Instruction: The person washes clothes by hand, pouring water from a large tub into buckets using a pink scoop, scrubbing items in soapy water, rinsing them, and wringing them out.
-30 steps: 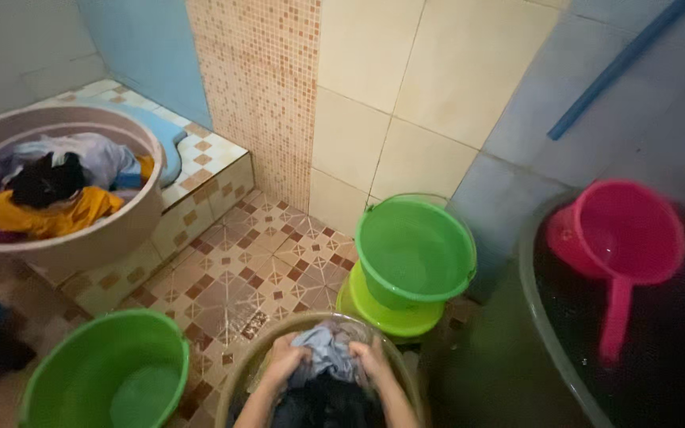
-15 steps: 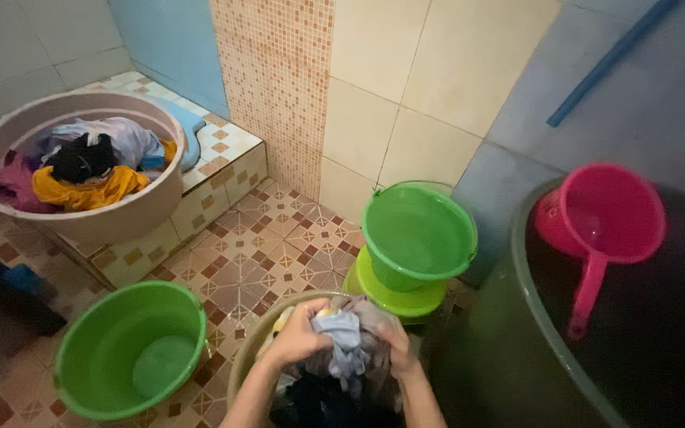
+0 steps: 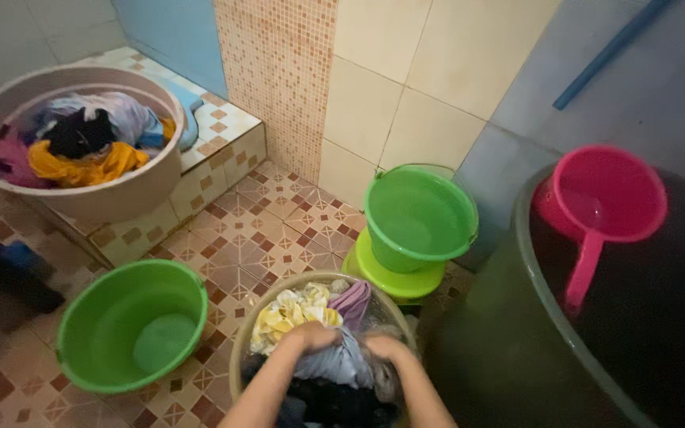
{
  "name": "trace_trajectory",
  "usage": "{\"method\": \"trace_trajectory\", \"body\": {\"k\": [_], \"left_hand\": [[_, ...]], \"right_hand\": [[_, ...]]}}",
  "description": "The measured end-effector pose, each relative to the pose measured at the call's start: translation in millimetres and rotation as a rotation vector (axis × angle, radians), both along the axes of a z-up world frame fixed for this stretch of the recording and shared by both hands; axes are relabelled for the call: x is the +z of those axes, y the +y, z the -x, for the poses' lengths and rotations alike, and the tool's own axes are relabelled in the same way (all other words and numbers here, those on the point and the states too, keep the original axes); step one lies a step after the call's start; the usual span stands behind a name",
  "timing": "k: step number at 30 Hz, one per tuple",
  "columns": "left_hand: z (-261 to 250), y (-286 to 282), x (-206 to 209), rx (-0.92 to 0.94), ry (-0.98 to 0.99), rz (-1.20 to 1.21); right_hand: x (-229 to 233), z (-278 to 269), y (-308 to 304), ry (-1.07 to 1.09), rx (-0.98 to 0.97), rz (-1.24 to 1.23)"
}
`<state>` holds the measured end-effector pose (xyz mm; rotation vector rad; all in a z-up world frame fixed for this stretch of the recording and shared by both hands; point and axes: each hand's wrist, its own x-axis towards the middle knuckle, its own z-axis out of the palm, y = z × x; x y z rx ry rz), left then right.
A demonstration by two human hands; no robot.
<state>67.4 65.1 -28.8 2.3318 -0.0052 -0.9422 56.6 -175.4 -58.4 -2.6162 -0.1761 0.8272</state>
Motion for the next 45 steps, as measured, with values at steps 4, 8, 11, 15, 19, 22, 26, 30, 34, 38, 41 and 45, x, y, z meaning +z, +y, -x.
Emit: {"method": "trace_trajectory", "body": {"k": [4,8,11,15,19,22,26,30,34,38,41,45], "left_hand": [[-14.7,-9.6,35.8,-0.009,-0.036,-0.052],[8.3,-17.7,81.4,0.120,-0.343,-0.215],[-1.6,-20.6,80.9,0.015,-0.657,-0.282],[-28.8,-11.2,44.1,-0.159,-0.605,-0.291],[-46.8,8.4,3.9,-0.098,-0.144,-0.177],[-44.2,23.3,-25.3,-0.114,-0.051,-0.132],[-40.1,38.9,-30.3,-0.132,-0.003,-0.161],[-36.9,49.5,-27.3,-0.116,-0.003,0.036],[-57.4,56.1,-25.3,-0.019,0.044,0.225],[-91.0,61.2,-23.3,0.224,-0.258,0.360],[-111.2,32.0,-40.9,0.236,-0.512,0.298],[-133.8,-12.7,-85.7,0.014,-0.590,0.647]], "right_hand": [[-40.2,-32.4,-3.4,0.120,0.077,0.158],[-61.4,-60.8,16.4,0.128,0.037,0.219],[-68.1,-83.6,29.1,0.016,-0.124,0.171],[-71.5,-104.0,45.7,-0.189,-0.408,-0.043],[-69.0,-95.8,33.7,-0.224,-0.554,-0.312],[-72.0,-77.4,22.5,-0.174,-0.597,-0.651],[-62.5,-68.9,28.5,-0.227,-0.484,-0.777],[-33.9,-57.9,44.4,-0.314,-0.533,-1.092],[37.5,-44.3,56.7,-0.350,-0.571,-1.243],[129.0,-37.3,69.7,-0.341,-0.368,-1.352],[191.9,-34.0,70.3,-0.394,-0.388,-1.394],[270.8,-22.5,61.5,-0.565,-0.289,-1.462]]}}
